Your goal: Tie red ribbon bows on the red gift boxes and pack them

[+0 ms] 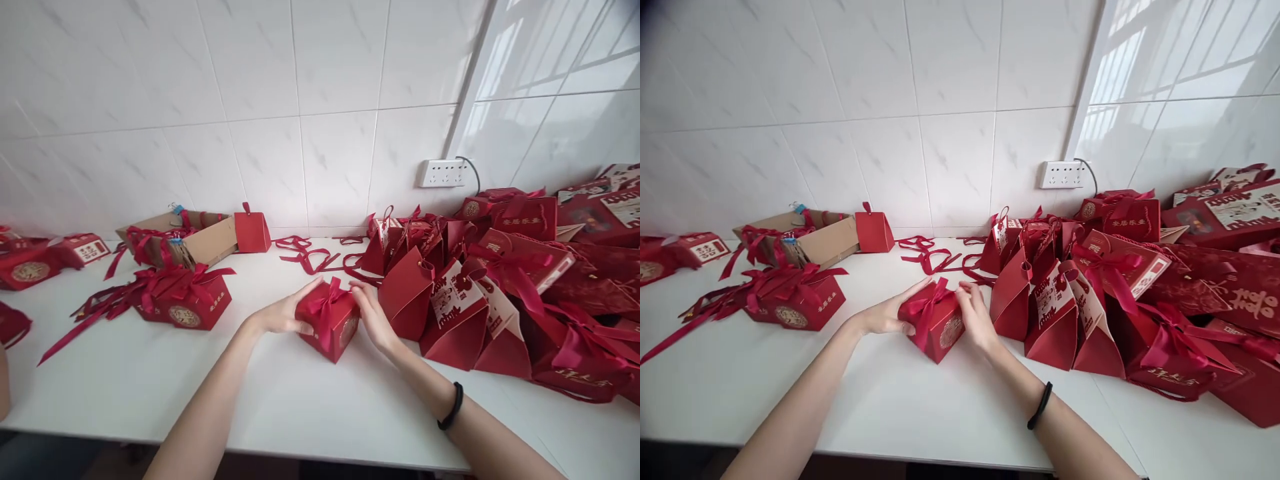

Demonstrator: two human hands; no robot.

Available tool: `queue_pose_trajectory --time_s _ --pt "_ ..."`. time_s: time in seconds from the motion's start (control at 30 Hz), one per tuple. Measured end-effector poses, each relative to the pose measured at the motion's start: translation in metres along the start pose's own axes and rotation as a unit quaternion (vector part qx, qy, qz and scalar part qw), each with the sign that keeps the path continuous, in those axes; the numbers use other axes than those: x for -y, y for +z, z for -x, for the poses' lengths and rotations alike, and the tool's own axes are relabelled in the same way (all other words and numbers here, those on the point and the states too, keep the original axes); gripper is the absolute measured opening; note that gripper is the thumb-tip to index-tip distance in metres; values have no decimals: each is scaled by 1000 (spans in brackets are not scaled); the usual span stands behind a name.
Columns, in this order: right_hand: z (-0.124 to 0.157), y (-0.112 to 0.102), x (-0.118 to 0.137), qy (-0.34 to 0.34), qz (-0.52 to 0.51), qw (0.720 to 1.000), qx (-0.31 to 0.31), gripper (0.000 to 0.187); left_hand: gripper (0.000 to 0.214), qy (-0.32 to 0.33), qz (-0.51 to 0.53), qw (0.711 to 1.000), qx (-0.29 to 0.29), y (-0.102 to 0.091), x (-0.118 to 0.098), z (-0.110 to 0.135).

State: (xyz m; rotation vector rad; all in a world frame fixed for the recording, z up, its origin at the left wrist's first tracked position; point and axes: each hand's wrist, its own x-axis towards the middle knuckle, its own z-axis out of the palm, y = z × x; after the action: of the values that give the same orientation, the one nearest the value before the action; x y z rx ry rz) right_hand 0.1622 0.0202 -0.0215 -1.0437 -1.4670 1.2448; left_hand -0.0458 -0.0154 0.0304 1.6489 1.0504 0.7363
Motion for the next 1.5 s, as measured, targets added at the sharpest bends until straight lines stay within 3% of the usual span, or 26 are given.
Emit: queue_pose_trajectory --time_s 0.1,0.2,0.27,0.37,0.47,0.63,0.7,0.8,0.93,1.1,1.3,1.43,1.5 --pt "4 4 3 56 13 998 6 53 96 4 40 993 -111 7 24 -10" --pt "7 4 7 36 -1 999 -25 67 74 -14 44 975 -218 10 34 -20" --pt "9 3 8 -8 5 1000 -15 75 60 1 96 971 -217 12 35 -23" --pt "11 3 6 -83 22 996 10 75 61 72 193 961 -186 17 33 -22" --pt "12 3 3 -142 62 987 38 68 57 116 158 955 -224 21 30 -19" --pt "10 -4 8 -105 127 984 66 52 58 88 29 965 -246 21 29 -19" --pt "8 -8 11 -92 137 985 40 37 56 76 21 967 -244 22 29 -20" --pt "6 -13 15 -105 179 978 7 32 55 67 19 965 -251 25 29 -21" --pt "4 -15 19 -102 180 978 23 25 59 60 4 965 -254 28 29 -22" --pt "2 -16 20 -37 9 998 40 32 58 42 -1 973 -228 19 21 -16" --pt "0 -17 25 9 -74 997 33 41 40 -97 -84 970 -208 -9 1 5" --pt "0 -17 25 16 -79 996 42 41 45 -146 -52 986 -56 -13 -4 11" --pt "1 -18 26 19 -81 995 45 41 39 -139 -47 989 1 -12 -5 12"
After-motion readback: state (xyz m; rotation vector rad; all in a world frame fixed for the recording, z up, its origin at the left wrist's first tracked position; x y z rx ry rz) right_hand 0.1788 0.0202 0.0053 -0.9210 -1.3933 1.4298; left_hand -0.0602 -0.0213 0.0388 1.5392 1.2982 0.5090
